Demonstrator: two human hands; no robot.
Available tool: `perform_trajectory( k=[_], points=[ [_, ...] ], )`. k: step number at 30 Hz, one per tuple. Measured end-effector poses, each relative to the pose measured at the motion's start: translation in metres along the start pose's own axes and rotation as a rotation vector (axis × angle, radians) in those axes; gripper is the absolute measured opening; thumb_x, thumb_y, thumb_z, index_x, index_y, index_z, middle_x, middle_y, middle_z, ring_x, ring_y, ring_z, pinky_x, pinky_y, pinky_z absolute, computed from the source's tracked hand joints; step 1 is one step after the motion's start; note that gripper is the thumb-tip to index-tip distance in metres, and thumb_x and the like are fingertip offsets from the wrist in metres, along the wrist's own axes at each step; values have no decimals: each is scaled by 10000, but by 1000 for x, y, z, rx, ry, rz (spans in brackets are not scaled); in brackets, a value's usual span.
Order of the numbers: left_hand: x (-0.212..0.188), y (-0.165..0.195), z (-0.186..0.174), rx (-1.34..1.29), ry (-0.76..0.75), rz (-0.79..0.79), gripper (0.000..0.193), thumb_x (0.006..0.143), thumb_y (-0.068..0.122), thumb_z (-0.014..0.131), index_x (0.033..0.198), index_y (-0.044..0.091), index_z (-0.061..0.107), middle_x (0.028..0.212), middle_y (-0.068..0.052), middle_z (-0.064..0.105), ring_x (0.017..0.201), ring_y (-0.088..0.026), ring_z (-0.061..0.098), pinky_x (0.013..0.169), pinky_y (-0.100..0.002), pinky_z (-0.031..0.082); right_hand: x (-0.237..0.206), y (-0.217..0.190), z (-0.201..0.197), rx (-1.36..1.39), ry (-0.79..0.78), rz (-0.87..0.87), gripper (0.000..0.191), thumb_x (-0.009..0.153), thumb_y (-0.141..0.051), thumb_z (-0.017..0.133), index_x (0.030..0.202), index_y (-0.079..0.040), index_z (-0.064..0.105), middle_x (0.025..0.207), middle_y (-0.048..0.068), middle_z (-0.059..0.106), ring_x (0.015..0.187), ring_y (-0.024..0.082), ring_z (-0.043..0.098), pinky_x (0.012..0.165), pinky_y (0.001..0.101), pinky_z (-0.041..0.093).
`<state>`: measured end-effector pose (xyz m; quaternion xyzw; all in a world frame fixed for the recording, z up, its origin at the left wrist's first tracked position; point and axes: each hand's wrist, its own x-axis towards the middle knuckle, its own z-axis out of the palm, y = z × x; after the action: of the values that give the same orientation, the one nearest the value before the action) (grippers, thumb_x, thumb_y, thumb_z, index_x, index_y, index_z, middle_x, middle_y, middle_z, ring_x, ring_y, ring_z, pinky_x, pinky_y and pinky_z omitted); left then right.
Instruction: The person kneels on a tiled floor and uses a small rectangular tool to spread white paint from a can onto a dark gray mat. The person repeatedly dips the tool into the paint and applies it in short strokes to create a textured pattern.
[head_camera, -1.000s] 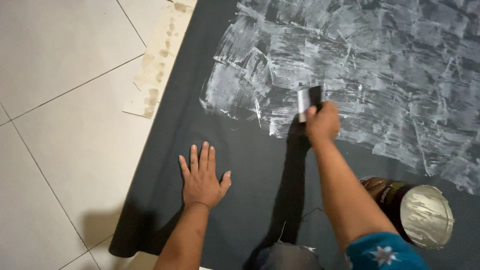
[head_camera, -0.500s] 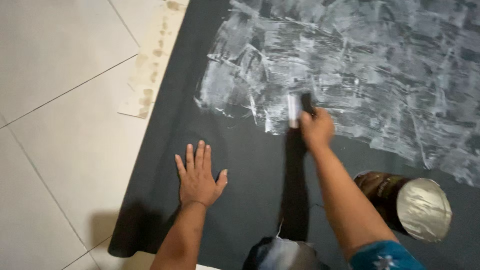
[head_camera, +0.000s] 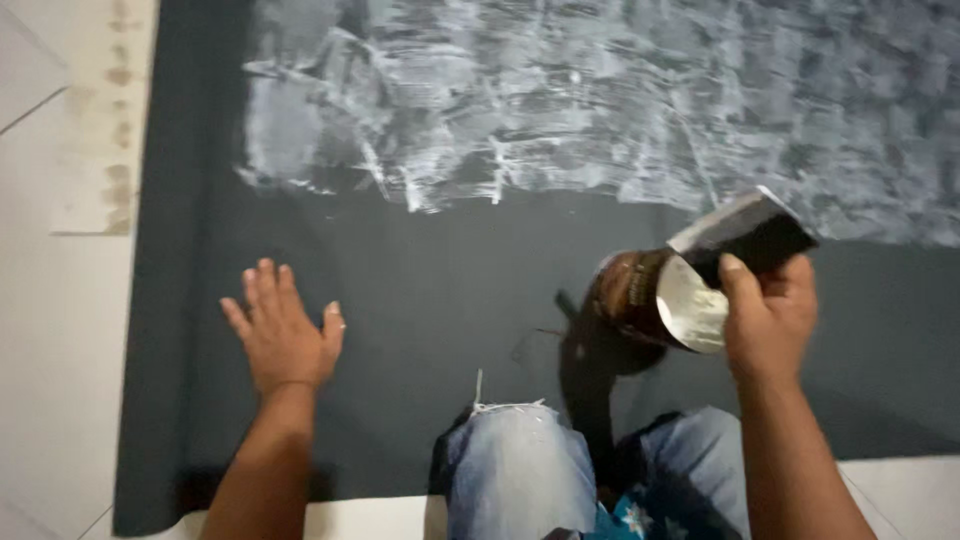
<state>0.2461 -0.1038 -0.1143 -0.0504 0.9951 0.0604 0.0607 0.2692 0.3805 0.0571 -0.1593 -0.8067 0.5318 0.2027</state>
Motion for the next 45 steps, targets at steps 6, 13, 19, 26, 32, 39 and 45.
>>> perform_trajectory(
  k=[6,13,19,26,32,39,45],
  points=[
    [-3,4,-1,-118,33,-9,814,913,456,530,1562,5,337,1681,-167,241,1590,-297,122,1272,-564,36,0,5,-26,-624,31,111,283,965,-176,697,1136,32,610,1006,180,740,911,254,718,825,384,558],
    [-3,4,-3,52,8,-113,810,922,469,536,1561,15,330,1679,-180,219,1578,-309,123,1236,-585,33,30,42,-27,-1329,-535,200,443,823,-351,721,1154,-56,718,1078,234,733,1019,437,703,884,519,563],
    [-10,-3,-21,-36,-66,-126,799,955,525,495,1583,73,295,1692,-135,178,1572,-299,123,1240,-585,46,39,104,-9,-1429,-728,281,478,836,-392,696,1229,-125,739,1162,187,743,1070,394,709,915,492,564],
    [-39,-62,-37,-63,-54,50,738,973,529,419,1583,148,250,1672,-55,170,1522,-251,136,1230,-391,89,47,87,-49,-1474,-725,366,513,867,-485,695,1281,-188,752,1186,152,771,1079,343,750,918,483,596],
    [-50,-82,-18,-162,12,47,704,967,420,484,1550,60,325,1663,-101,227,1542,-250,186,1271,-392,125,27,13,-66,-1067,-353,333,428,1041,-346,650,1235,29,725,913,274,758,817,387,733,732,488,557],
    [-52,-94,-22,-227,-22,-5,546,960,302,518,1402,-12,455,1605,-160,286,1529,-296,199,1255,-409,128,-25,-29,202,-351,-856,468,284,934,-270,637,1155,-98,681,851,72,702,685,161,611,614,293,501],
    [-51,-100,-22,-338,-68,-38,474,949,287,521,1336,15,484,1584,-141,306,1516,-295,205,1258,-405,128,-66,-27,386,-336,-1130,289,292,918,-244,675,1155,-77,715,832,31,705,672,112,604,609,269,489]
  ],
)
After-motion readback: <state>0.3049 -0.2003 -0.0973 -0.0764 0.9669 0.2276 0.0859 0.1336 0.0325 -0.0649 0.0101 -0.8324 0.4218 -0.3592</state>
